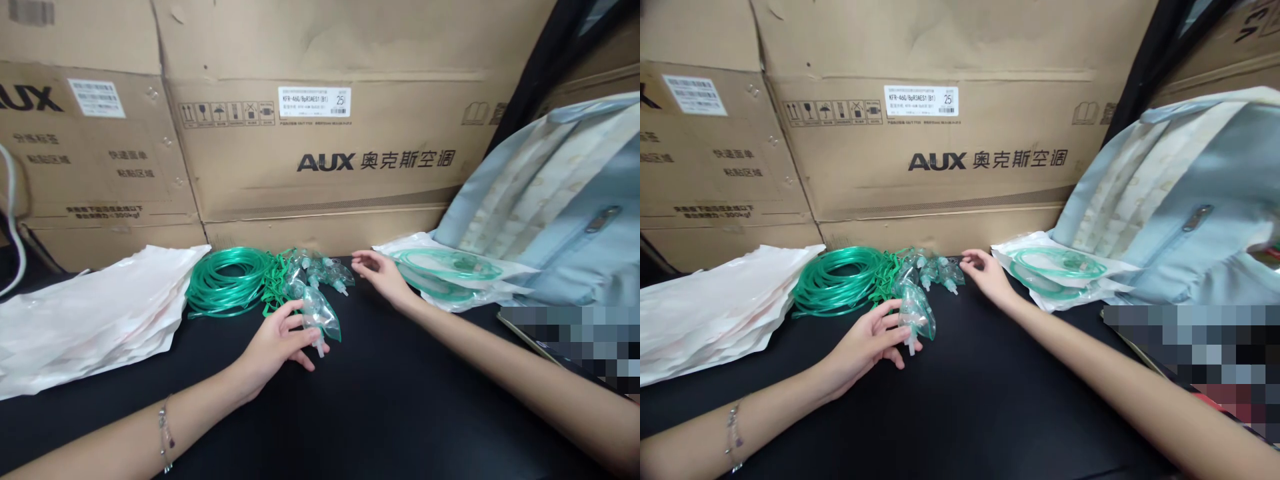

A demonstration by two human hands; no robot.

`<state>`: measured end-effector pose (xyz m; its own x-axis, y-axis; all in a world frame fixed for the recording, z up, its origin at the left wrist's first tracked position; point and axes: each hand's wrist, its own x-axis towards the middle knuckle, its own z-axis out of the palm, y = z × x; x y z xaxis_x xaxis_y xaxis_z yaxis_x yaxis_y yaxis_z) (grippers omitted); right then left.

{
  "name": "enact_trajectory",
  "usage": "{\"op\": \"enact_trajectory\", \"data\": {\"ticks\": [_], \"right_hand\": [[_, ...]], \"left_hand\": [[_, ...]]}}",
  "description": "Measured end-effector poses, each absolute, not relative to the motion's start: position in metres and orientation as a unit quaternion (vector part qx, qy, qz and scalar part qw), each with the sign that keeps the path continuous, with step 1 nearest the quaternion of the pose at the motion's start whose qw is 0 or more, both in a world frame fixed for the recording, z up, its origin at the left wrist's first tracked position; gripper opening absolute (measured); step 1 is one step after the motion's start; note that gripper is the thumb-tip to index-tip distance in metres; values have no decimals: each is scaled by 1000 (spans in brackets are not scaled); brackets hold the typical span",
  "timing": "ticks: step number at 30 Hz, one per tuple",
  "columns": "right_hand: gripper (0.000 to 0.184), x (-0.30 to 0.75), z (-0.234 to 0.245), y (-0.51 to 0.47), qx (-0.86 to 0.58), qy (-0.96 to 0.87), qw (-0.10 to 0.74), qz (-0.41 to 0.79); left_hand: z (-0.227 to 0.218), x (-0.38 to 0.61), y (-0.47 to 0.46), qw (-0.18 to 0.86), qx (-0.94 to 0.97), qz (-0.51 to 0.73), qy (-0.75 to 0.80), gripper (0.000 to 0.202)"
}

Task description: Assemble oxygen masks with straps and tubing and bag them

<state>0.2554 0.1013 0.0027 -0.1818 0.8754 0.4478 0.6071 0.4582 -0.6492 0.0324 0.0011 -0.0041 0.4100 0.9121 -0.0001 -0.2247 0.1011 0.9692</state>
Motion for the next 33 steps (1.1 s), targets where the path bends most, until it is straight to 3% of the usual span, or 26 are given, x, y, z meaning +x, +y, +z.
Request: {"op": "enact_trajectory", "data": {"ticks": [6, 10, 33], "right_hand": [[27, 265, 14, 185, -527, -784, 257, 204], [28, 264, 11, 195, -496, -813, 202, 229], [30, 284, 2, 201, -433, -831, 223, 267]], "left_hand": [[-5, 29, 0, 666, 531, 419, 314, 41], [-6, 29, 0, 664, 537, 414, 315, 42], [-5, 29, 1, 665, 545, 402, 315, 42]]}}
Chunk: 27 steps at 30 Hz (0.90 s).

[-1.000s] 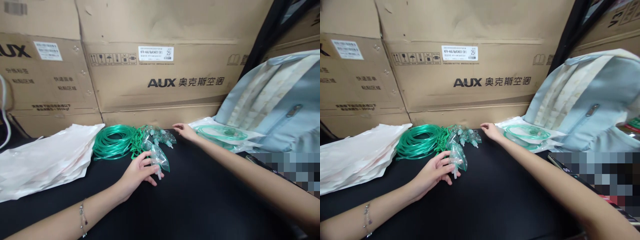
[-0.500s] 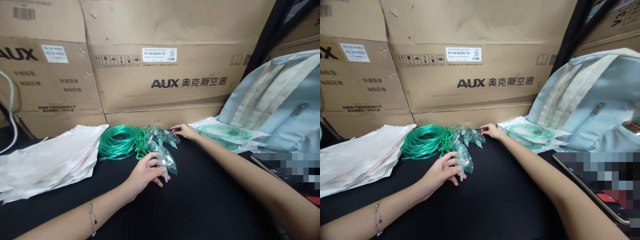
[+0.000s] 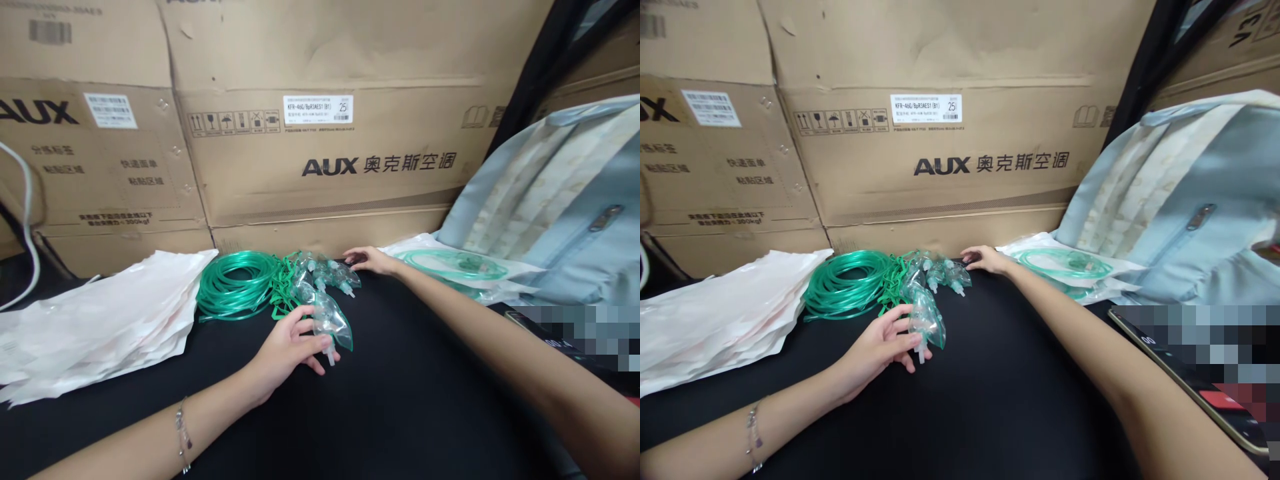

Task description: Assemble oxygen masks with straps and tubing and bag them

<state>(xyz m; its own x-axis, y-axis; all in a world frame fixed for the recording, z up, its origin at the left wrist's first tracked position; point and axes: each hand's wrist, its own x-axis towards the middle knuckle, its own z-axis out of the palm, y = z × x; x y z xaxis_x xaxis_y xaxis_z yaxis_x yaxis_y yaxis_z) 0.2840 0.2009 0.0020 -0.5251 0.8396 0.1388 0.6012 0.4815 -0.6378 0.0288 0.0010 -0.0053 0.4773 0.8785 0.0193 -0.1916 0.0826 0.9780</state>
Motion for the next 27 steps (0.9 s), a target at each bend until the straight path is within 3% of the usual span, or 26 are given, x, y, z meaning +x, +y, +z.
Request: {"op": "enact_trajectory", "data": {"ticks": [7, 12, 14, 18, 21, 24, 27], "right_hand": [[24, 288, 15, 177, -440, -809, 314, 232], [29, 269, 22, 107, -405, -776, 445, 189], [23, 255, 22, 72, -380, -773, 474, 184], [13, 229, 20, 22, -265, -794, 479, 266], [14, 219, 16, 11, -252, -778, 464, 340], [17, 214, 9, 11, -251, -770, 422, 407], [20, 213, 3, 13, -236, -774, 402, 429]], "left_hand": [[1, 26, -4, 663, 557, 393, 310, 38], [-1, 28, -3, 646, 551, 408, 335, 64], [-3, 31, -2, 625, 560, 422, 342, 67], [-9, 36, 0, 534, 621, 423, 387, 51], [-9, 35, -1, 472, 662, 388, 434, 57], [-6, 31, -3, 498, 691, 334, 404, 68], [-3, 25, -2, 544, 690, 318, 356, 63]]}}
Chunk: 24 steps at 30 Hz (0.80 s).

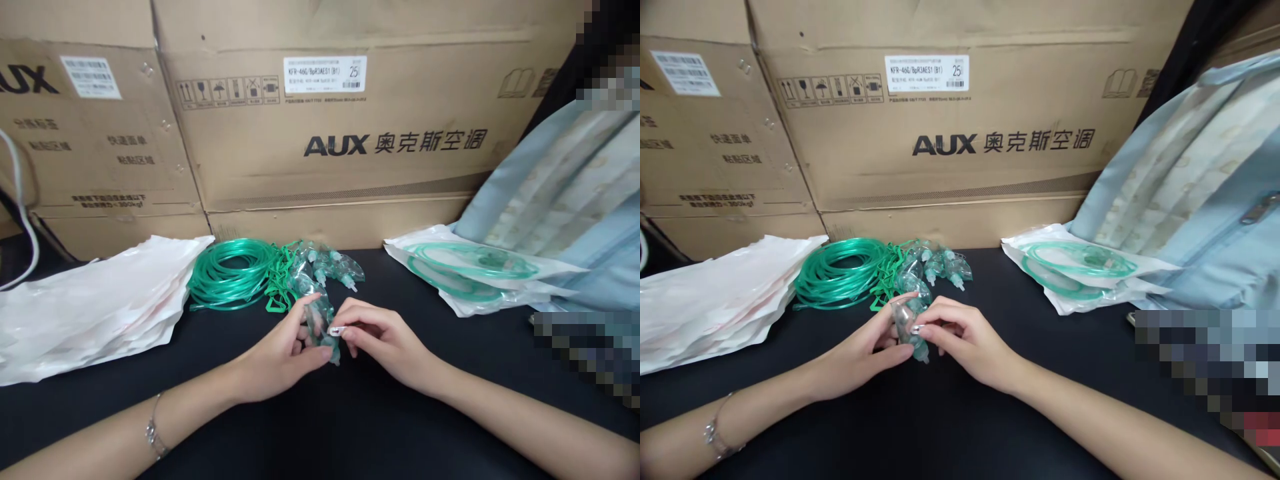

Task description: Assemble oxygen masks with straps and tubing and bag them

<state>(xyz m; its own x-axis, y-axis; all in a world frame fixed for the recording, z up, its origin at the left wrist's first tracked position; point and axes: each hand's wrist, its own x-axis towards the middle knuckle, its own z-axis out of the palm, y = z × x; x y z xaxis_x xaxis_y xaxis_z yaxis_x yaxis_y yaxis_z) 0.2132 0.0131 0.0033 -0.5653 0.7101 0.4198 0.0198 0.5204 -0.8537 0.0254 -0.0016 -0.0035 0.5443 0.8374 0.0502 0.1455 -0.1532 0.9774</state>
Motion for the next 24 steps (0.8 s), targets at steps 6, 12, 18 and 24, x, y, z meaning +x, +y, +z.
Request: {"op": "enact_trajectory", "data": {"ticks": [6, 12, 18, 24], "right_hand": [[20, 216, 2, 15, -245, -773, 414, 415], [12, 213, 11, 11, -231, -844, 397, 278], [15, 209, 20, 11, -258, -858, 380, 230], [17, 211, 15, 17, -293, -799, 386, 356]], "left_hand": [[-6, 26, 3, 466, 660, 391, 442, 29], [-1, 36, -5, 413, 668, 399, 473, 21], [-2, 42, -7, 391, 704, 399, 439, 18], [0, 43, -13, 398, 739, 393, 376, 15]]}}
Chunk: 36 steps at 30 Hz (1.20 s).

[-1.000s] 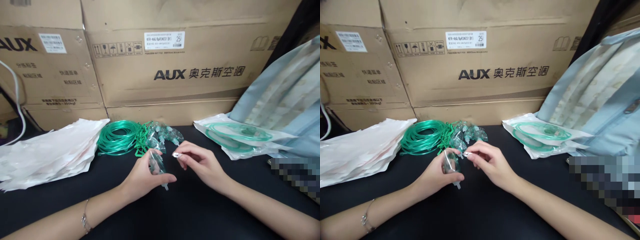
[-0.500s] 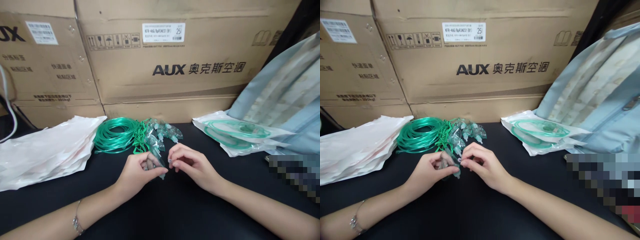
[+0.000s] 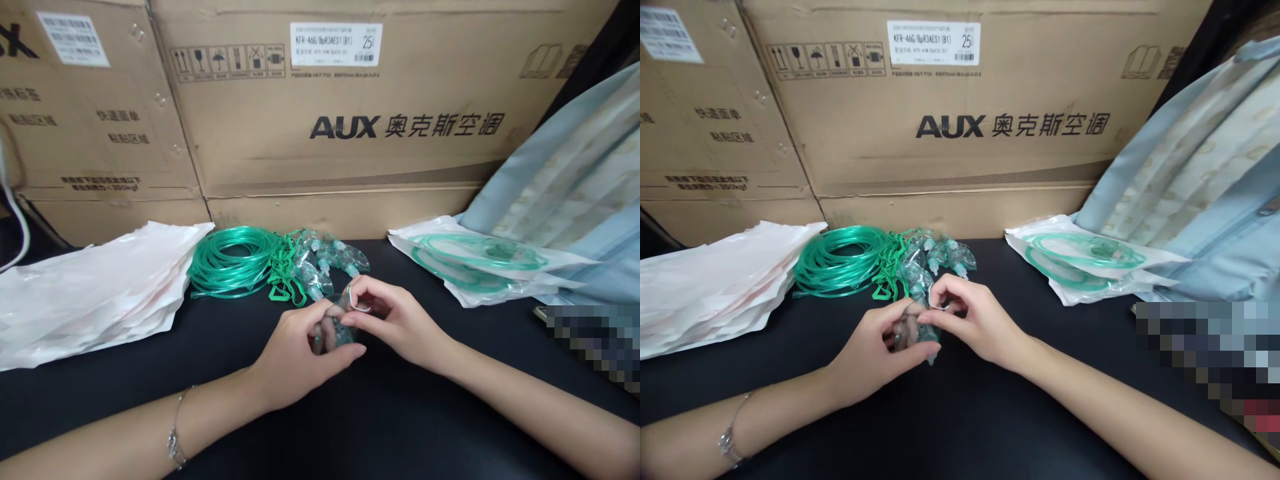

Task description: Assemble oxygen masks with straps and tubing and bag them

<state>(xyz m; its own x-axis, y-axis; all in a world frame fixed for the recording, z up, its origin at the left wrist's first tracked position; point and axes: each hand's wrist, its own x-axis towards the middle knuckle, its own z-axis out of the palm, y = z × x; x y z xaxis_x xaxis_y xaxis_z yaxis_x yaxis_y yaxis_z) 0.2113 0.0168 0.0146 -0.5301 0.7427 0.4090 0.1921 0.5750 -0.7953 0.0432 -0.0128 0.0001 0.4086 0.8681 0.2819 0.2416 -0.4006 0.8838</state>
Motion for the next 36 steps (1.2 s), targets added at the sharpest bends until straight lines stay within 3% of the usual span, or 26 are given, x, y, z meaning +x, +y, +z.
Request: {"op": "enact_trajectory", "data": {"ticks": [4, 11, 20, 29, 36], "right_hand": [[21, 215, 12, 18, -294, -777, 363, 422], [32, 216, 19, 14, -289, -849, 295, 328], [36, 222, 37, 18, -308, -870, 153, 354], [28, 224, 29, 21, -303, -796, 276, 446], [28, 228, 39, 16, -248, -886, 195, 340]], "left_hand": [[0, 40, -13, 436, 741, 385, 337, 10], [-8, 43, -1, 523, 645, 417, 369, 15], [-7, 45, -4, 500, 672, 404, 368, 16], [-5, 45, -9, 468, 702, 401, 357, 16], [-4, 47, -8, 451, 692, 407, 389, 15]]}}
